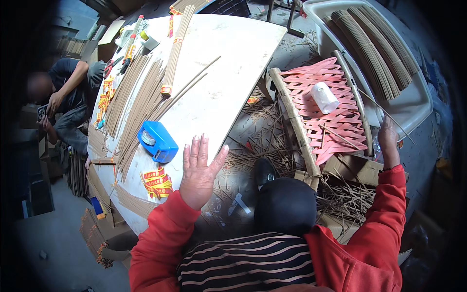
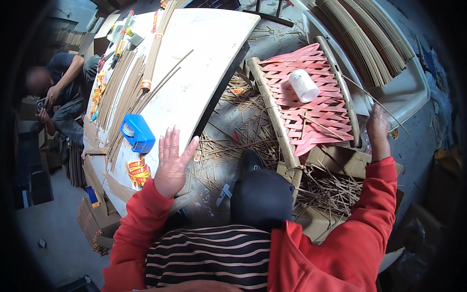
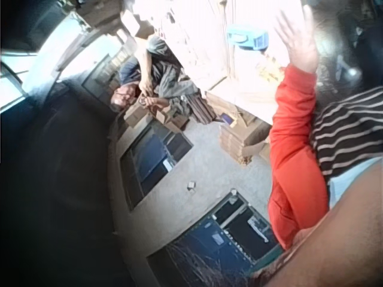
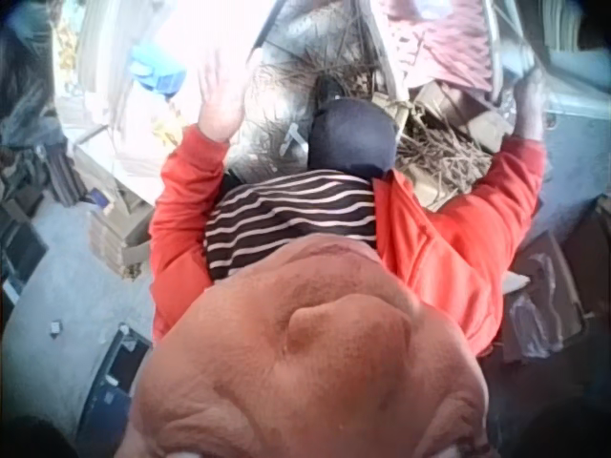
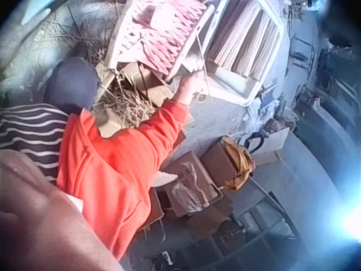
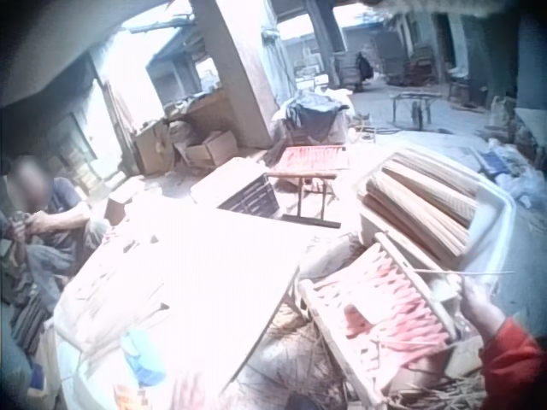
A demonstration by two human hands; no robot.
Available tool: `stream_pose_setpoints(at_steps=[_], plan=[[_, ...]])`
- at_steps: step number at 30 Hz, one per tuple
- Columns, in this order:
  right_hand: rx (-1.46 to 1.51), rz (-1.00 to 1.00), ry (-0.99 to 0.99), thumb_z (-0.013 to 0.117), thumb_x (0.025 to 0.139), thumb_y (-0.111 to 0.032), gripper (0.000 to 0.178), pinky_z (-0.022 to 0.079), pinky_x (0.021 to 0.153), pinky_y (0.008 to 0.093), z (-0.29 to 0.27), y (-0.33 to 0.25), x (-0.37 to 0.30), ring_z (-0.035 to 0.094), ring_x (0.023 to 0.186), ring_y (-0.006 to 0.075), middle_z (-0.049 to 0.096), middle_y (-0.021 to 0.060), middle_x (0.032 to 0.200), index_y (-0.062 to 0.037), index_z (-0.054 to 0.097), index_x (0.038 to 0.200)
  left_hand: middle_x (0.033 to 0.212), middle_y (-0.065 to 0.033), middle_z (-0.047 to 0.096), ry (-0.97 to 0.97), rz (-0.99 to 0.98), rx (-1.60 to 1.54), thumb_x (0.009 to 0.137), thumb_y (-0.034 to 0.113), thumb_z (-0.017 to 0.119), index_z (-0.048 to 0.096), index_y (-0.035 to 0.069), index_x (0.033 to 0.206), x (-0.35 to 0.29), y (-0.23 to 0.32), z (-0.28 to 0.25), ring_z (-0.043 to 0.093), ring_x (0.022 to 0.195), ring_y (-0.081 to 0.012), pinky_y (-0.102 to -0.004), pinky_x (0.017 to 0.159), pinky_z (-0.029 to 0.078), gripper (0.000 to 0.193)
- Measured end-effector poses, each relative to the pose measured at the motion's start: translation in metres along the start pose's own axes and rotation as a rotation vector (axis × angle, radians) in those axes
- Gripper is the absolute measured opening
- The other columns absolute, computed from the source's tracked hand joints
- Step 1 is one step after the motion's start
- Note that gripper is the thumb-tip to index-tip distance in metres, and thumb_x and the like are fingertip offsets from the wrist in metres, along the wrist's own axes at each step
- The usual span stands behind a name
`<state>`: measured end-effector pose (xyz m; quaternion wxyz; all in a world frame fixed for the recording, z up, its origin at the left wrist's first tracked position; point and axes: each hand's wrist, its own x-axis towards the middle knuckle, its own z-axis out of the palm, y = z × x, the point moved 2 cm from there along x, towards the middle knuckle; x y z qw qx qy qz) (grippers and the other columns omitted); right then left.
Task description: The person gathers thin wooden sticks from a table and a nearby bin, aligns them into a bundle, and repeatedly adjusts the bundle by hand to straighten the ends. The person continues to add sticks and refine the alignment throughout the clip.
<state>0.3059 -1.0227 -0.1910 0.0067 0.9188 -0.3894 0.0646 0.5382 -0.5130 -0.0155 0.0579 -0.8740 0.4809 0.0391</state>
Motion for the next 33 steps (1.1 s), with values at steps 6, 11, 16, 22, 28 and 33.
stream_pose_setpoints(at_steps=[6, 11, 16, 22, 28, 33], plan=[[-0.083, 0.075, -0.353, 0.053, 0.077, -0.018, 0.022, 0.045, 0.077, 0.0441, -0.099, -0.055, -0.004, 0.057, 0.086, 0.038, 0.06, 0.0212, 0.088, -0.0012, 0.055, 0.09, 0.145, -0.0217, 0.01, -0.047, -0.028, -0.022, 0.071, -0.007, 0.047, 0.035, 0.024, 0.135, -0.002, -0.002, 0.004, 0.01, 0.135, -0.0373, -0.0502, 0.108, 0.007, 0.073], [0.149, -0.09, 0.146, 0.066, 0.074, -0.032, 0.043, 0.046, 0.076, 0.0402, -0.14, -0.085, 0.081, 0.057, 0.095, 0.0313, 0.058, 0.0165, 0.103, -0.0068, 0.051, 0.106, 0.145, -0.0215, 0.008, -0.01, -0.013, -0.048, 0.068, -0.011, 0.049, 0.037, 0.022, 0.134, 0.001, 0.0, 0.001, 0.009, 0.135, -0.0378, -0.05, 0.108, 0.008, 0.075], [0.173, 0.124, -0.075, 0.07, 0.065, -0.049, 0.077, 0.038, 0.094, 0.0409, -0.09, -0.082, 0.178, 0.047, 0.113, 0.0358, 0.049, 0.022, 0.121, -0.0024, 0.042, 0.12, 0.145, -0.0213, 0.009, 0.009, -0.017, -0.075, 0.066, -0.013, 0.049, 0.038, 0.022, 0.133, -0.001, 0.0, 0.002, 0.01, 0.135, -0.0382, -0.0503, 0.108, 0.009, 0.076], [0.216, 0.243, -0.287, 0.072, 0.063, -0.05, 0.103, 0.031, 0.102, 0.0389, -0.064, -0.083, 0.208, 0.035, 0.125, 0.0358, 0.037, 0.0265, 0.132, 0.0016, 0.022, 0.137, 0.144, -0.0218, 0.011, 0.009, -0.017, -0.063, 0.065, -0.012, 0.049, 0.04, 0.022, 0.132, -0.001, 0.001, 0.002, 0.012, 0.134, -0.0387, -0.0507, 0.108, 0.009, 0.076], [0.075, 0.293, -0.229, 0.072, 0.061, -0.049, 0.085, 0.031, 0.098, 0.0477, -0.078, -0.099, 0.2, 0.036, 0.123, 0.0352, 0.041, 0.0217, 0.128, -0.0016, 0.038, 0.123, 0.144, -0.0224, 0.013, 0.008, -0.02, -0.056, 0.068, -0.011, 0.048, 0.041, 0.021, 0.132, 0.0, 0.003, -0.001, 0.012, 0.134, -0.0389, -0.0506, 0.108, 0.009, 0.072], [0.124, 0.315, -0.231, 0.074, 0.06, -0.046, 0.081, 0.03, 0.097, 0.0511, -0.07, -0.099, 0.207, 0.039, 0.122, 0.0333, 0.043, 0.0166, 0.128, -0.0052, 0.04, 0.121, 0.144, -0.0226, 0.013, 0.025, 0.001, -0.039, 0.07, -0.008, 0.048, 0.041, 0.02, 0.132, 0.0, 0.0, 0.004, 0.012, 0.134, -0.0389, -0.0505, 0.108, 0.008, 0.068]])
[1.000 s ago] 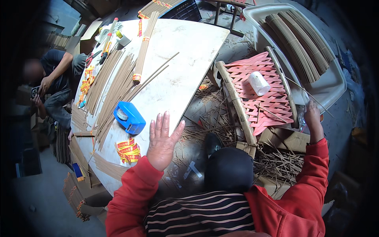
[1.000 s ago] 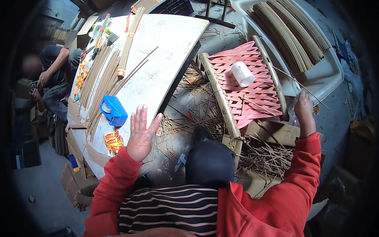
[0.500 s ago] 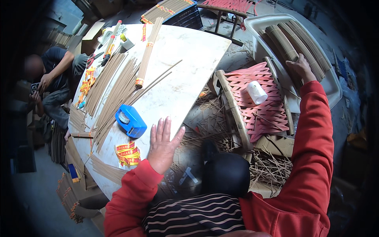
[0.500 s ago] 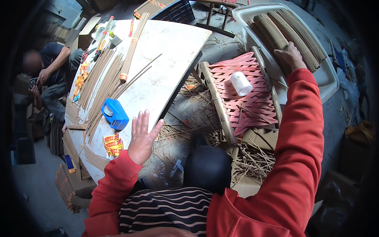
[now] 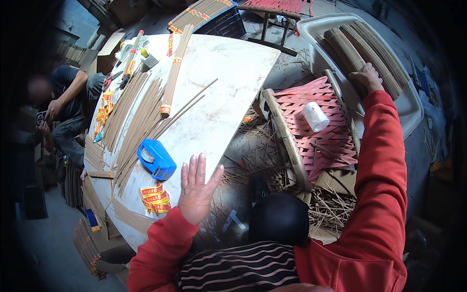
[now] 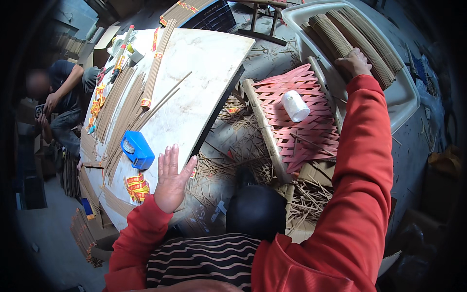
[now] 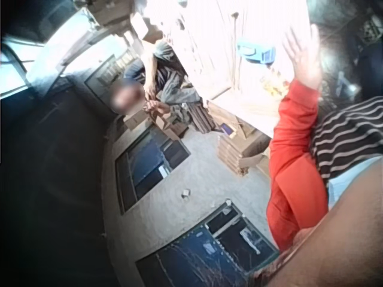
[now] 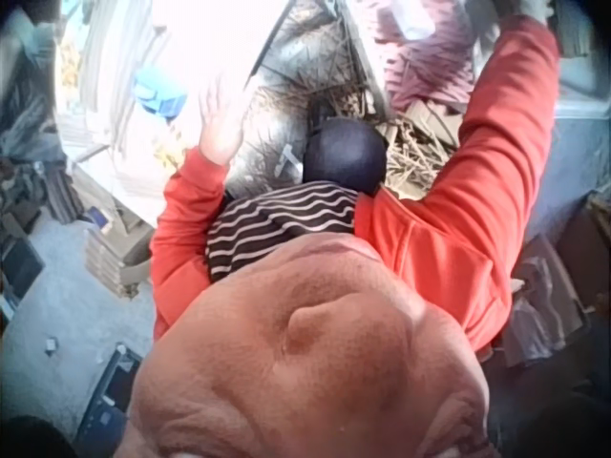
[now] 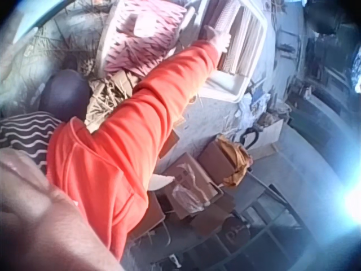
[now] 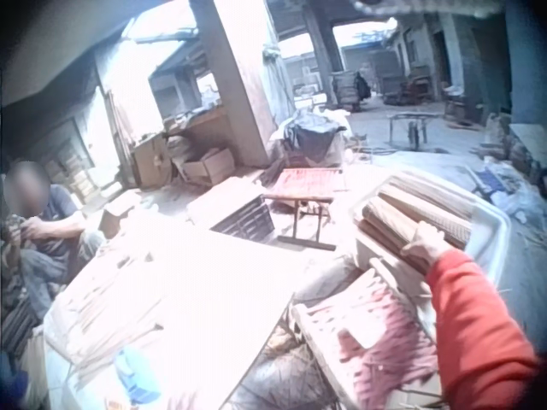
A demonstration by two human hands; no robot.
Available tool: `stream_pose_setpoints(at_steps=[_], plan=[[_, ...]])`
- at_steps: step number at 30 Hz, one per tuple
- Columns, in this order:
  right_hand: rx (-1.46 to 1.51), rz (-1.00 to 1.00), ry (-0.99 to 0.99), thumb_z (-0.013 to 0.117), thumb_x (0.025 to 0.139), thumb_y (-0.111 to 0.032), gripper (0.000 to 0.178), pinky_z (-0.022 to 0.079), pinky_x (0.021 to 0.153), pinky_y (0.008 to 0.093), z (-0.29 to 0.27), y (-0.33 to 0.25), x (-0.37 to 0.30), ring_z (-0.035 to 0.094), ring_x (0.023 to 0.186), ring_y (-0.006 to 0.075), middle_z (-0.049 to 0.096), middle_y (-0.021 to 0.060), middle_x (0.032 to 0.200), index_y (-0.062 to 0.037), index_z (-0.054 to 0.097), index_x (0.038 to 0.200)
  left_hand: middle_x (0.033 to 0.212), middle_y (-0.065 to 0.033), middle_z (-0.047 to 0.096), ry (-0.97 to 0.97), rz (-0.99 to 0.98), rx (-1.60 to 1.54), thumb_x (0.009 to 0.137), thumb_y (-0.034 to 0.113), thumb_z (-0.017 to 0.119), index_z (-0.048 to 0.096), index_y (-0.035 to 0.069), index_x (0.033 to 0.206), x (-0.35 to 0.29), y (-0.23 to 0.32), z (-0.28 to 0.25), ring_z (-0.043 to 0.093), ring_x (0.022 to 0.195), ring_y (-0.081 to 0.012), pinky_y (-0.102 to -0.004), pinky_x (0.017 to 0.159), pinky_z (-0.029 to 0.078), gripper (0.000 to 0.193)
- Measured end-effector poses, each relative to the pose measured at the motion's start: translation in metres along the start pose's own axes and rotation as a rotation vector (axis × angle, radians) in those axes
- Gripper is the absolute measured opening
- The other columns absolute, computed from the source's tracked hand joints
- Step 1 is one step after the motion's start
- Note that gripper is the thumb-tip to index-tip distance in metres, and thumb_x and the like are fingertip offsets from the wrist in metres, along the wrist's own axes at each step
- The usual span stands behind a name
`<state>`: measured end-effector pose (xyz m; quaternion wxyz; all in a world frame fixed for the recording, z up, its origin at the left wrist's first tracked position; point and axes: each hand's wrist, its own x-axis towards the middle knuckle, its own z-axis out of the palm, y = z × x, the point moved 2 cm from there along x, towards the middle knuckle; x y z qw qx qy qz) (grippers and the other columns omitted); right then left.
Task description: The person gathers thin wooden sticks from a table and a nearby bin, aligns them into a bundle, and repeatedly adjusts the bundle by hand to straighten the ends. The person continues to add sticks and refine the alignment throughout the clip.
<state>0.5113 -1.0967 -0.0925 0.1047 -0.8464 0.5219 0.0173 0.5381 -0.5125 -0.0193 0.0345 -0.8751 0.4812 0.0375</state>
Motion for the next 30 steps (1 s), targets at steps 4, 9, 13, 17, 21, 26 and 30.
stream_pose_setpoints(at_steps=[4, 9, 13, 17, 21, 26, 30], plan=[[0.008, 0.017, 0.043, 0.074, 0.061, -0.045, 0.082, 0.029, 0.098, 0.0517, 0.002, -0.002, -0.001, 0.036, 0.123, 0.0332, 0.041, 0.0167, 0.129, -0.0053, 0.039, 0.123, 0.144, -0.023, 0.013, -0.01, 0.002, 0.027, 0.07, -0.007, 0.048, 0.04, 0.019, 0.133, 0.0, 0.0, 0.0, 0.012, 0.134, -0.0387, -0.0504, 0.108, 0.008, 0.069], [-0.017, 0.039, 0.041, 0.073, 0.063, -0.044, 0.082, 0.027, 0.099, 0.0523, 0.002, -0.004, -0.005, 0.031, 0.127, 0.0319, 0.038, 0.0157, 0.132, -0.0075, 0.037, 0.127, 0.144, -0.0233, 0.012, -0.031, 0.001, 0.018, 0.065, -0.011, 0.047, 0.039, 0.019, 0.133, 0.0, 0.0, -0.001, 0.011, 0.134, -0.0391, -0.0501, 0.108, 0.007, 0.075], [-0.184, 0.069, 0.149, 0.072, 0.064, -0.037, 0.081, 0.027, 0.099, 0.0522, -0.001, -0.017, -0.02, 0.031, 0.127, 0.0298, 0.037, 0.0127, 0.133, -0.0117, 0.034, 0.131, 0.144, -0.0233, 0.012, -0.038, -0.008, -0.003, 0.062, -0.013, 0.045, 0.039, 0.019, 0.134, 0.001, 0.001, -0.003, 0.01, 0.134, -0.0393, -0.0495, 0.108, 0.006, 0.079], [-0.346, -0.037, 0.298, 0.065, 0.071, -0.025, 0.073, 0.028, 0.099, 0.0497, 0.009, -0.023, -0.02, 0.032, 0.126, 0.0275, 0.036, 0.0102, 0.134, -0.0171, 0.03, 0.135, 0.144, -0.0229, 0.013, -0.058, -0.018, 0.024, 0.069, -0.009, 0.045, 0.041, 0.019, 0.132, 0.001, 0.002, -0.004, 0.012, 0.134, -0.0397, -0.0503, 0.108, 0.008, 0.069], [-0.272, 0.009, 0.266, 0.054, 0.081, -0.021, 0.059, 0.03, 0.097, 0.0494, 0.018, -0.024, -0.006, 0.039, 0.121, 0.0289, 0.043, 0.0132, 0.128, -0.0167, 0.03, 0.135, 0.143, -0.0235, 0.015, -0.069, -0.032, 0.032, 0.071, -0.008, 0.044, 0.043, 0.017, 0.13, 0.003, 0.004, -0.005, 0.014, 0.133, -0.0413, -0.0522, 0.107, 0.009, 0.064], [-0.141, 0.052, 0.28, 0.061, 0.075, -0.02, 0.062, 0.034, 0.092, 0.0497, 0.025, -0.022, 0.014, 0.047, 0.113, 0.0326, 0.048, 0.0161, 0.121, -0.0139, 0.032, 0.129, 0.142, -0.0248, 0.015, -0.06, -0.01, 0.019, 0.068, -0.012, 0.042, 0.045, 0.015, 0.129, 0.005, 0.007, -0.007, 0.014, 0.132, -0.0427, -0.0533, 0.106, 0.009, 0.066], [-0.098, -0.027, 0.238, 0.058, 0.076, -0.017, 0.05, 0.04, 0.087, 0.0485, 0.021, -0.024, 0.012, 0.05, 0.109, 0.0342, 0.051, 0.0171, 0.117, -0.0113, 0.04, 0.122, 0.143, -0.0251, 0.015, -0.056, -0.01, 0.028, 0.068, -0.012, 0.042, 0.045, 0.015, 0.129, 0.003, 0.006, -0.007, 0.014, 0.132, -0.043, -0.0533, 0.106, 0.009, 0.067]])
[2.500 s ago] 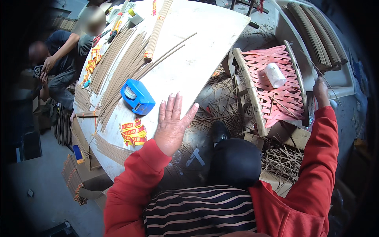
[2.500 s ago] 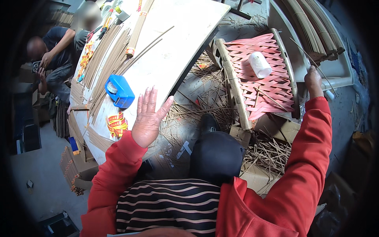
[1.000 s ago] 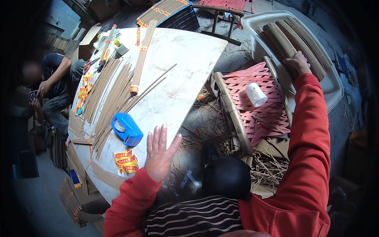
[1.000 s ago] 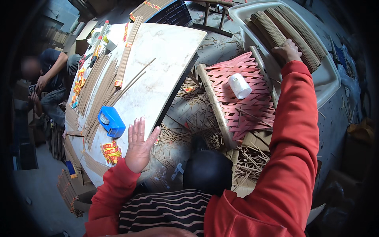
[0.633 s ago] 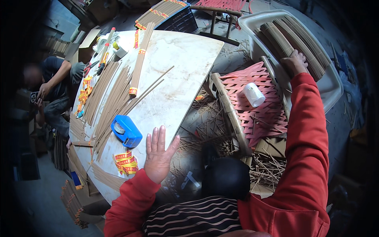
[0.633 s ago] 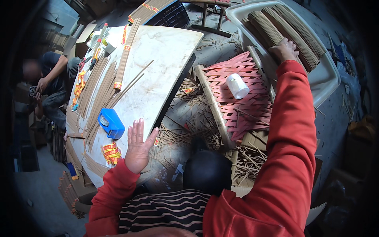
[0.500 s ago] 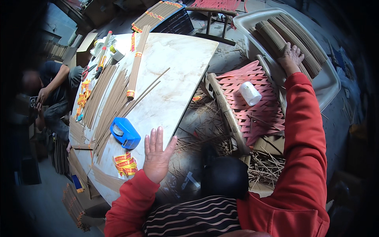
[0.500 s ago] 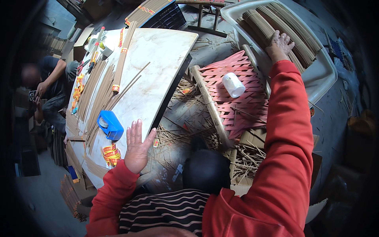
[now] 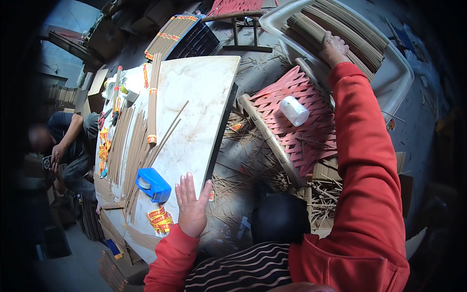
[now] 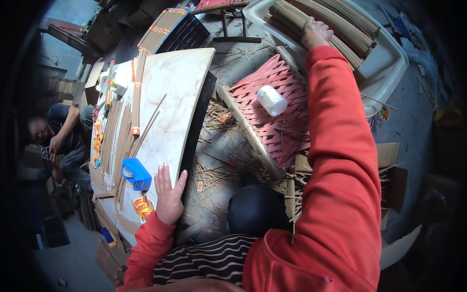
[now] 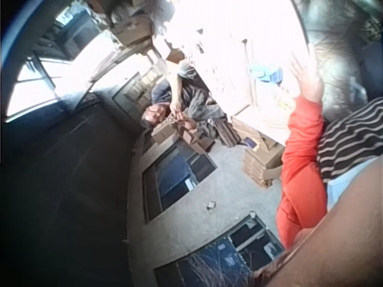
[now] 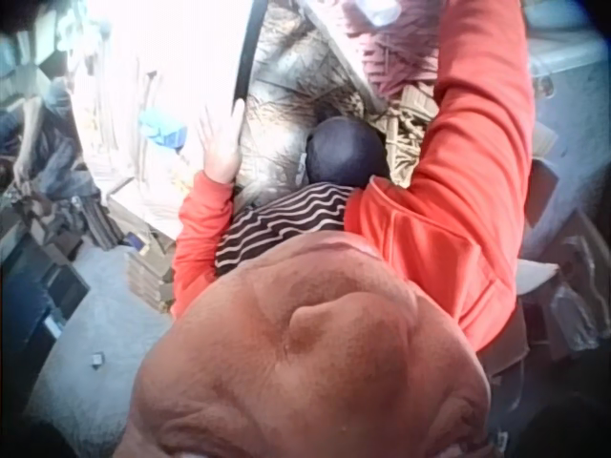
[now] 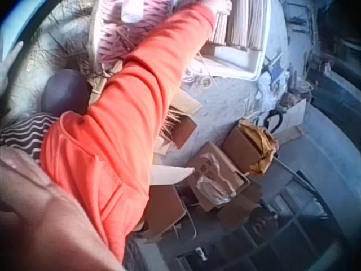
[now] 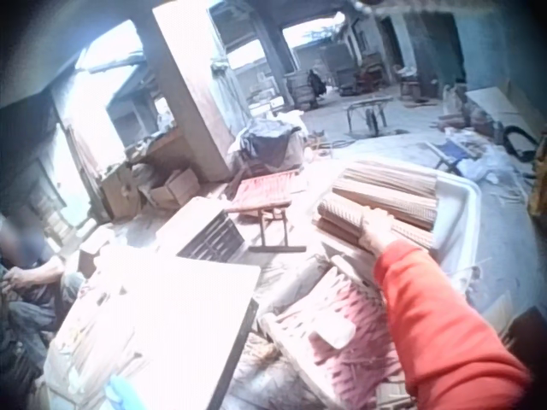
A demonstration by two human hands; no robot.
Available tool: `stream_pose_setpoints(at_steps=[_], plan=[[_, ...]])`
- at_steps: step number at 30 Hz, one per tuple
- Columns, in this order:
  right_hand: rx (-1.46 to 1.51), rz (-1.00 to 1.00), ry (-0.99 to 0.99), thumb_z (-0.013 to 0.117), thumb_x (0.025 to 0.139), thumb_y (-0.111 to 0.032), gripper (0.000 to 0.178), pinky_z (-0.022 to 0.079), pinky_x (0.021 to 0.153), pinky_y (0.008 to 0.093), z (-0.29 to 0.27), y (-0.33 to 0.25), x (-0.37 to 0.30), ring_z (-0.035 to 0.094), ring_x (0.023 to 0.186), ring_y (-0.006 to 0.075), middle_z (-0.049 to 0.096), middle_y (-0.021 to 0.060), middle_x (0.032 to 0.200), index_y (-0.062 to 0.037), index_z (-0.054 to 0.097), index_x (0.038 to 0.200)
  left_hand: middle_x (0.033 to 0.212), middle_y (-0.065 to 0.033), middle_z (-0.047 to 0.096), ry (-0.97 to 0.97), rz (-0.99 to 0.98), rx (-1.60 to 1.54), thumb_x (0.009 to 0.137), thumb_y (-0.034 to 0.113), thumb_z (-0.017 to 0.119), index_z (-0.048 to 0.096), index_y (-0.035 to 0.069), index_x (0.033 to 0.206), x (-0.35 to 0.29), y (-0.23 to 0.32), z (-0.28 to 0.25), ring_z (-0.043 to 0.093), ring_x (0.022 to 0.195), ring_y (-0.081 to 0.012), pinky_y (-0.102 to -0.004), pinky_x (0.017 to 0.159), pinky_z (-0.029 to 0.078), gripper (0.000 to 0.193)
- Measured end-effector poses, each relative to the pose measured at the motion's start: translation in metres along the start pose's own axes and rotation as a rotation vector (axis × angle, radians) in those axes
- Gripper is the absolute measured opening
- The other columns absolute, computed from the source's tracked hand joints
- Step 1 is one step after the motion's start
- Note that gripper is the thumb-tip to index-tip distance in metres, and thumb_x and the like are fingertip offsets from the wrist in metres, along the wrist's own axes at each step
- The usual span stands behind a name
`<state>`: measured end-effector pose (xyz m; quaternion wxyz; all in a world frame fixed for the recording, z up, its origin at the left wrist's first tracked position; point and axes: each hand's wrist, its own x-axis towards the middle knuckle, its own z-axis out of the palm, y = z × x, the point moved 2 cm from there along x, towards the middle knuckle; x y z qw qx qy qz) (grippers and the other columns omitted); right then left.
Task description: The person gathers thin wooden sticks from a table and a nearby bin, aligns them into a bundle, and repeatedly adjusts the bundle by hand to straighten the ends. The person continues to add sticks and refine the alignment throughout the clip.
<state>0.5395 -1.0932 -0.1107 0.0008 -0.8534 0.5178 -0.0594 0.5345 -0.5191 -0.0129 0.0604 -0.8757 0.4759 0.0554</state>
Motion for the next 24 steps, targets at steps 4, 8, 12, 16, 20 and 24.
stream_pose_setpoints(at_steps=[4, 8, 12, 16, 20, 24], plan=[[0.024, -0.132, 0.023, 0.055, 0.076, -0.016, 0.037, 0.046, 0.081, 0.0445, -0.008, 0.009, -0.003, 0.055, 0.102, 0.0349, 0.056, 0.0185, 0.11, -0.0082, 0.046, 0.111, 0.143, -0.0249, 0.014, -0.008, 0.003, -0.012, 0.069, -0.011, 0.042, 0.044, 0.015, 0.129, 0.001, -0.001, -0.001, 0.013, 0.133, -0.0423, -0.0531, 0.106, 0.008, 0.066], [0.036, -0.231, 0.064, 0.056, 0.074, -0.018, 0.033, 0.046, 0.08, 0.0436, -0.015, 0.024, -0.004, 0.057, 0.097, 0.0351, 0.057, 0.0196, 0.102, -0.0081, 0.047, 0.104, 0.144, -0.0245, 0.012, -0.006, 0.002, -0.046, 0.064, -0.014, 0.043, 0.041, 0.017, 0.132, 0.0, -0.003, 0.001, 0.009, 0.134, -0.0419, -0.0523, 0.107, 0.007, 0.075], [0.073, -0.286, 0.072, 0.057, 0.074, -0.018, 0.032, 0.046, 0.079, 0.0444, -0.024, 0.026, -0.03, 0.057, 0.097, 0.0334, 0.057, 0.0162, 0.103, -0.0104, 0.048, 0.104, 0.143, -0.0241, 0.013, -0.025, -0.016, -0.001, 0.07, -0.009, 0.047, 0.042, 0.018, 0.131, -0.002, -0.004, 0.003, 0.011, 0.134, -0.041, -0.0527, 0.107, 0.007, 0.066], [0.087, -0.427, 0.236, 0.055, 0.074, -0.015, 0.039, 0.045, 0.083, 0.0423, -0.012, 0.037, -0.069, 0.053, 0.104, 0.0308, 0.054, 0.0134, 0.111, -0.0112, 0.048, 0.112, 0.143, -0.0241, 0.013, -0.031, -0.018, -0.003, 0.071, -0.006, 0.047, 0.041, 0.018, 0.131, -0.001, -0.004, 0.003, 0.011, 0.134, -0.0406, -0.0527, 0.107, 0.007, 0.065], [0.029, -0.459, 0.347, 0.065, 0.066, -0.011, 0.06, 0.041, 0.091, 0.0404, 0.004, 0.046, -0.077, 0.047, 0.113, 0.029, 0.049, 0.0116, 0.122, -0.0094, 0.043, 0.122, 0.144, -0.0235, 0.013, -0.014, -0.01, 0.012, 0.073, -0.005, 0.047, 0.041, 0.019, 0.131, 0.0, -0.004, 0.004, 0.012, 0.134, -0.0396, -0.0521, 0.107, 0.008, 0.063], [0.073, -0.509, 0.27, 0.066, 0.066, -0.015, 0.058, 0.038, 0.095, 0.0403, -0.013, 0.043, -0.078, 0.045, 0.115, 0.0309, 0.047, 0.0133, 0.124, -0.008, 0.045, 0.12, 0.144, -0.0231, 0.013, 0.034, -0.008, 0.001, 0.073, -0.004, 0.047, 0.041, 0.019, 0.131, -0.002, -0.006, 0.009, 0.012, 0.134, -0.0388, -0.0519, 0.107, 0.008, 0.063]])
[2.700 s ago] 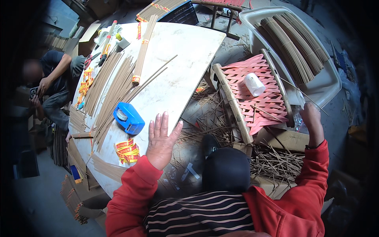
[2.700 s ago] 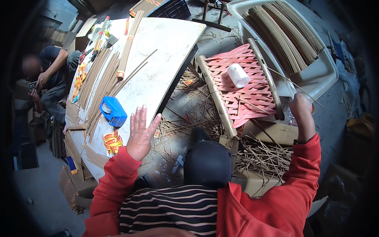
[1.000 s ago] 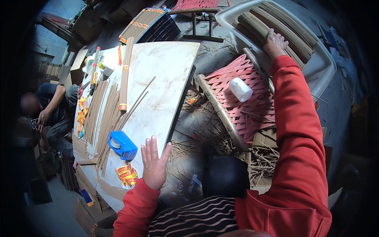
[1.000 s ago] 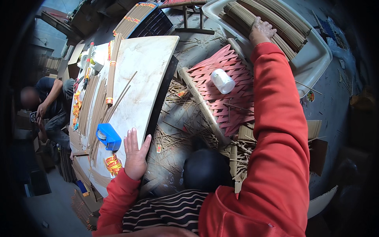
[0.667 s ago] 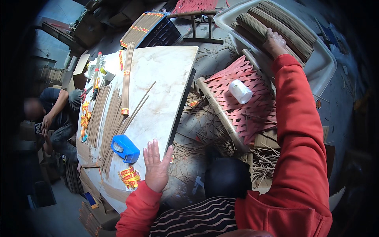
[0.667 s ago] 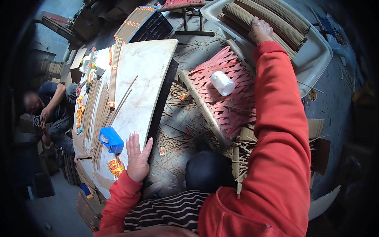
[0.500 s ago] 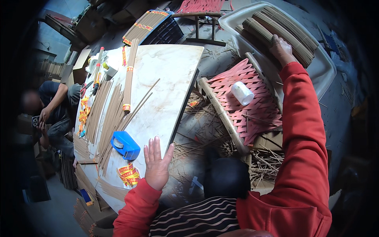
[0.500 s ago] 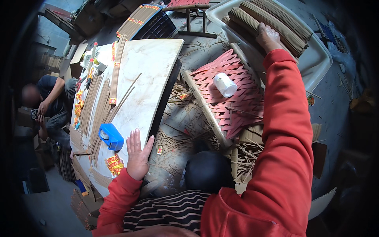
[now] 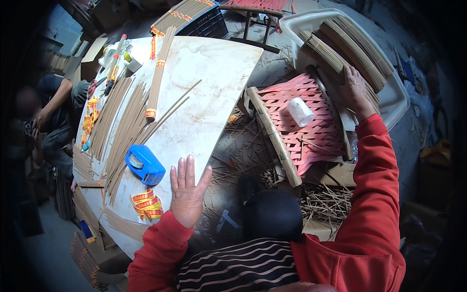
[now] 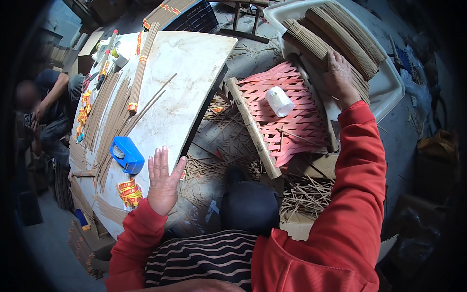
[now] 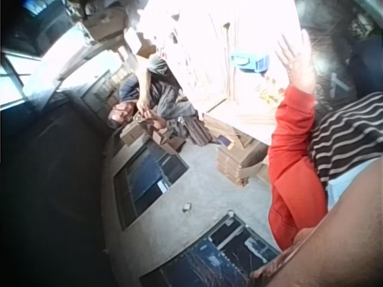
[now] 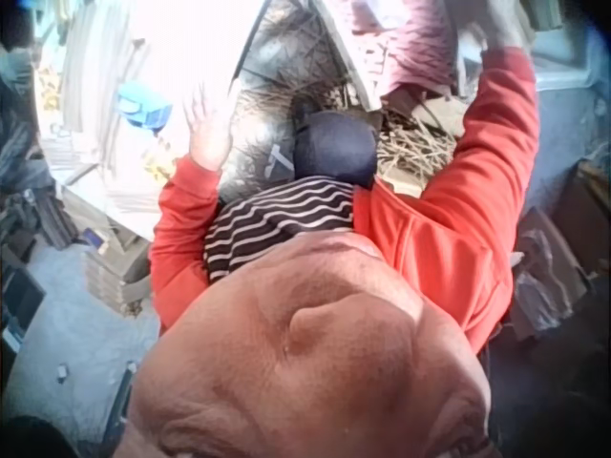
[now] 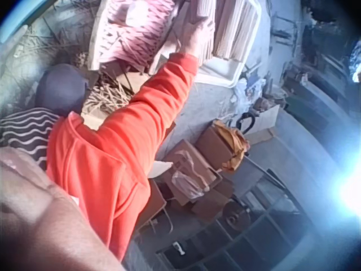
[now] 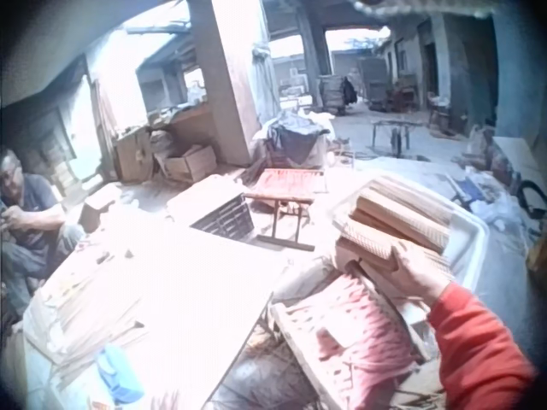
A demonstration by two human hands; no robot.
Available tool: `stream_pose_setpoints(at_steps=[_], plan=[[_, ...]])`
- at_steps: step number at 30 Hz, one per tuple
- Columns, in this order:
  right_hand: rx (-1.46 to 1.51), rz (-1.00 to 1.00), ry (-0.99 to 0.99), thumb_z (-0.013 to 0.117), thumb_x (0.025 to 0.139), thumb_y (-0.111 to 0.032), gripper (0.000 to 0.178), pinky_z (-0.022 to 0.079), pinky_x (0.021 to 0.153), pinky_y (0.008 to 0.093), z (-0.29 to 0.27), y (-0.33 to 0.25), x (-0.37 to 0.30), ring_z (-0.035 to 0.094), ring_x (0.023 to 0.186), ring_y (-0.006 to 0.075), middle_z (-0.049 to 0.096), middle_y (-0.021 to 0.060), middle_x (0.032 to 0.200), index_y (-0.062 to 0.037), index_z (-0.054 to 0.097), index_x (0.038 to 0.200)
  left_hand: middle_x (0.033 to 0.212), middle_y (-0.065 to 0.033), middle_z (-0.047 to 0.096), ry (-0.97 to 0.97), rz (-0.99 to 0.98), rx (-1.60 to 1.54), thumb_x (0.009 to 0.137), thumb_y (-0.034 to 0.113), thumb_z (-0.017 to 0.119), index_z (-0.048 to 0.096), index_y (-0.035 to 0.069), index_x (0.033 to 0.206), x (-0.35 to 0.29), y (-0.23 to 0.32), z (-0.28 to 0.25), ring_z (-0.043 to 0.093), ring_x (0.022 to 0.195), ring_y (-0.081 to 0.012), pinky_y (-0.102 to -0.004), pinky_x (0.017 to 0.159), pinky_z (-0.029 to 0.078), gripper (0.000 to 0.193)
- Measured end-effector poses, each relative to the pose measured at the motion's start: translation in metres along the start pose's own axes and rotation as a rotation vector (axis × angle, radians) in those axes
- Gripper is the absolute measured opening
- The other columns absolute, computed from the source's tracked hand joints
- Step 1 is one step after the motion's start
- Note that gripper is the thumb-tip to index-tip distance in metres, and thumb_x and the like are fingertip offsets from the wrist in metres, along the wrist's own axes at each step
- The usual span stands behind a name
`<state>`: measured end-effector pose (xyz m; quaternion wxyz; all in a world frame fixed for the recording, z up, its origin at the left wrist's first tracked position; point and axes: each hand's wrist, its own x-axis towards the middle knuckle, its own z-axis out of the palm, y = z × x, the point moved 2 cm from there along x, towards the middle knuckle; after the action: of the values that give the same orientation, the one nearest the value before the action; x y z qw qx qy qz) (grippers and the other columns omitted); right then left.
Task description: The person gathers thin wooden sticks from a table and a nearby bin, aligns them into a bundle, and repeatedly adjusts the bundle by hand to straighten the ends. The person continues to add sticks and refine the alignment throughout the clip.
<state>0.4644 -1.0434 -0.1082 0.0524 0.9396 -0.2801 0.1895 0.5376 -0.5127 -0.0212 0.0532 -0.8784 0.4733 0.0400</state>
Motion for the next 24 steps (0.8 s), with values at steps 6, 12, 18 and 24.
stream_pose_setpoints(at_steps=[6, 12, 18, 24], plan=[[0.23, 0.036, -0.323, 0.075, 0.059, -0.024, 0.079, 0.032, 0.1, 0.0395, -0.015, 0.025, 0.033, 0.036, 0.122, 0.0323, 0.041, 0.015, 0.128, -0.0098, 0.037, 0.127, 0.144, -0.023, 0.012, 0.008, 0.001, -0.028, 0.068, -0.009, 0.05, 0.039, 0.018, 0.132, 0.001, 0.0, -0.002, 0.011, 0.134, -0.0397, -0.0506, 0.108, 0.008, 0.071], [0.586, 0.327, -0.725, 0.077, 0.06, -0.028, 0.106, 0.025, 0.105, 0.0411, -0.018, 0.021, 0.051, 0.027, 0.131, 0.0317, 0.027, 0.0174, 0.142, -0.0132, 0.012, 0.142, 0.144, -0.0238, 0.012, -0.006, 0.007, -0.024, 0.064, -0.013, 0.048, 0.039, 0.017, 0.133, 0.001, -0.001, -0.002, 0.011, 0.134, -0.0406, -0.0514, 0.107, 0.008, 0.075], [0.167, 0.344, -0.493, 0.075, 0.056, -0.039, 0.099, 0.034, 0.098, 0.0439, -0.022, 0.005, 0.04, 0.038, 0.119, 0.0375, 0.041, 0.0225, 0.126, -0.0115, 0.025, 0.137, 0.143, -0.0246, 0.012, -0.053, 0.0, -0.006, 0.066, -0.01, 0.048, 0.042, 0.016, 0.131, 0.004, 0.004, -0.007, 0.011, 0.133, -0.0415, -0.0527, 0.107, 0.006, 0.07], [-0.099, 0.343, -0.24, 0.057, 0.074, -0.021, 0.047, 0.039, 0.084, 0.0422, -0.02, -0.042, 0.02, 0.05, 0.105, 0.0312, 0.053, 0.0162, 0.111, -0.0075, 0.042, 0.117, 0.143, -0.0247, 0.011, -0.027, 0.002, 0.016, 0.066, -0.01, 0.048, 0.042, 0.015, 0.131, 0.002, 0.004, -0.007, 0.01, 0.133, -0.0417, -0.0522, 0.107, 0.006, 0.07]])
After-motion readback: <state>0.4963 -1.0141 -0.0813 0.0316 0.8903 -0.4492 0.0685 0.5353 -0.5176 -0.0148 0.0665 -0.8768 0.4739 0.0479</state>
